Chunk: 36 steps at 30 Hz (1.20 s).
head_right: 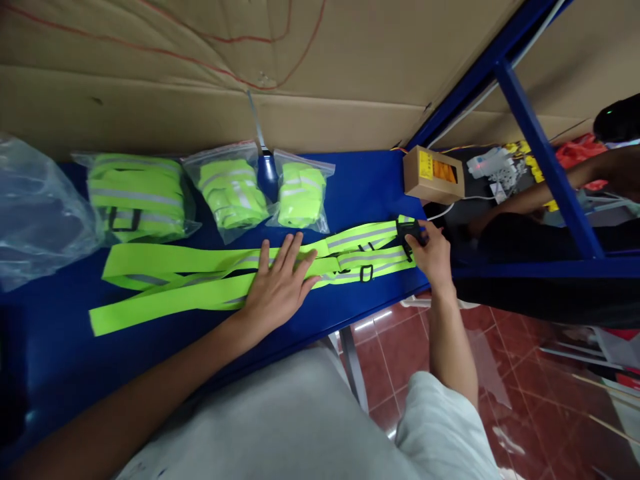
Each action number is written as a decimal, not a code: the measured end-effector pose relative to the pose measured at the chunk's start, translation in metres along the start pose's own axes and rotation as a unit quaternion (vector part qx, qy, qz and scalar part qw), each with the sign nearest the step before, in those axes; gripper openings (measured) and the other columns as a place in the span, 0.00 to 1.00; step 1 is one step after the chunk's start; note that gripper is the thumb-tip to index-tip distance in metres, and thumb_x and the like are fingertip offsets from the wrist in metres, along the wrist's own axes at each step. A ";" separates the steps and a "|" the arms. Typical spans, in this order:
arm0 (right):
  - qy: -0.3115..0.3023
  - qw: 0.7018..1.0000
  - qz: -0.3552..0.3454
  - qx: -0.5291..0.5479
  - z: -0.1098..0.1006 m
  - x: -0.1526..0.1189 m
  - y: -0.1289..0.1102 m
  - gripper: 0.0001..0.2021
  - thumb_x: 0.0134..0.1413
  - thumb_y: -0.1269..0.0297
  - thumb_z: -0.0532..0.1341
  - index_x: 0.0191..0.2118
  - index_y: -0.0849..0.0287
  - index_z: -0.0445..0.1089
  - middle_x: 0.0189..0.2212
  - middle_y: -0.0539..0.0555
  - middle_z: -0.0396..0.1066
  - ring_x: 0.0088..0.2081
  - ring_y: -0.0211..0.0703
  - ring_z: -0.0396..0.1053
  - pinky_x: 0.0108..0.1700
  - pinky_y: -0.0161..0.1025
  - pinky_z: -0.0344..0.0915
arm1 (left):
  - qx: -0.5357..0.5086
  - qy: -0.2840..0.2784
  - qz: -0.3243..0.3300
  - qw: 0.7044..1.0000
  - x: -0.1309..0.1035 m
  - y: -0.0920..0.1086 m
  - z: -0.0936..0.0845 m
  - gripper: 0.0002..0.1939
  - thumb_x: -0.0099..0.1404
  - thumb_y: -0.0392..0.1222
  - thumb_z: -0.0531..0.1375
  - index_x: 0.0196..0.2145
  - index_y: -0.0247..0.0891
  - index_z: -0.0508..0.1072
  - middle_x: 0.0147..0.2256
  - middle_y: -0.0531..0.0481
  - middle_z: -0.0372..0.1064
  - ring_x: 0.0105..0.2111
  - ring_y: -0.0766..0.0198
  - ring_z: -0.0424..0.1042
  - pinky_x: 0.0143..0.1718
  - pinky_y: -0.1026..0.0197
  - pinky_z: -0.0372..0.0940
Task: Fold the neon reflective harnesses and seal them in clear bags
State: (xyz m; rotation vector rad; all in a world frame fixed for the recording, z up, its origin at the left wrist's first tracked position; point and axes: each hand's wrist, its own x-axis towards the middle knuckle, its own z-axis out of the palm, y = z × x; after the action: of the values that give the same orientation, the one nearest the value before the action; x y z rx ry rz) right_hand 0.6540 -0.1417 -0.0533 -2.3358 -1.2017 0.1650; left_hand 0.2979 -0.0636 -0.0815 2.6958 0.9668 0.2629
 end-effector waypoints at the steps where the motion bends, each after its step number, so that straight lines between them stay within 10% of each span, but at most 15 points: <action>1: 0.025 0.997 -0.029 -0.067 0.002 -0.004 -0.007 0.24 0.54 0.57 0.66 0.56 0.60 0.74 0.35 0.58 0.75 0.36 0.52 0.72 0.43 0.50 0.69 | -0.005 -0.003 0.006 1.000 0.000 -0.001 -0.001 0.29 0.79 0.51 0.46 0.69 0.36 0.62 0.74 0.35 0.41 0.74 0.43 0.46 0.71 0.27 0.42; 9: 0.054 0.937 -0.156 -0.309 0.040 -0.037 -0.059 0.26 0.68 0.70 0.47 0.66 0.56 0.69 0.44 0.67 0.73 0.46 0.60 0.69 0.38 0.47 0.68 | -0.029 -0.012 -0.004 1.000 0.001 -0.003 -0.003 0.29 0.79 0.48 0.41 0.71 0.37 0.60 0.74 0.42 0.42 0.75 0.49 0.45 0.74 0.32 0.37; 16: -0.063 0.969 -0.182 -0.153 0.031 -0.029 -0.048 0.25 0.71 0.48 0.52 0.64 0.52 0.71 0.54 0.62 0.70 0.50 0.55 0.71 0.44 0.46 0.72 | -0.023 -0.003 -0.032 0.999 -0.002 -0.001 0.000 0.32 0.79 0.48 0.39 0.74 0.30 0.48 0.75 0.43 0.40 0.75 0.52 0.44 0.75 0.35 0.37; 22: -0.037 0.998 -0.041 -0.016 0.042 -0.009 -0.027 0.35 0.52 0.37 0.65 0.55 0.63 0.72 0.49 0.67 0.71 0.47 0.56 0.71 0.55 0.58 0.68 | -0.023 0.005 -0.028 0.999 -0.003 -0.002 0.000 0.31 0.79 0.48 0.40 0.73 0.29 0.52 0.74 0.39 0.39 0.75 0.50 0.45 0.74 0.34 0.38; 29: -0.026 0.999 -0.027 -0.002 0.038 -0.014 -0.052 0.29 0.53 0.49 0.68 0.56 0.56 0.65 0.41 0.57 0.77 0.38 0.53 0.74 0.40 0.47 0.70 | -0.029 0.000 -0.026 0.999 -0.002 -0.001 0.001 0.32 0.79 0.48 0.40 0.74 0.31 0.49 0.75 0.42 0.38 0.75 0.50 0.44 0.75 0.33 0.38; 36: 0.029 0.966 -0.151 -0.206 0.058 -0.034 -0.091 0.16 0.70 0.61 0.52 0.55 0.57 0.72 0.51 0.65 0.76 0.49 0.61 0.72 0.49 0.53 0.65 | -0.023 -0.020 -0.036 0.999 0.001 0.004 0.003 0.31 0.80 0.47 0.38 0.74 0.32 0.46 0.75 0.44 0.35 0.75 0.53 0.43 0.75 0.34 0.37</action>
State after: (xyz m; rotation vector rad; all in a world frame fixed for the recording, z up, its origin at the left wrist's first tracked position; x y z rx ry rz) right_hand 0.5487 -0.1027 -0.0634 -2.4317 -1.6719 -0.2841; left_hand 0.3020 -0.0668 -0.0833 2.6084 1.0298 0.2145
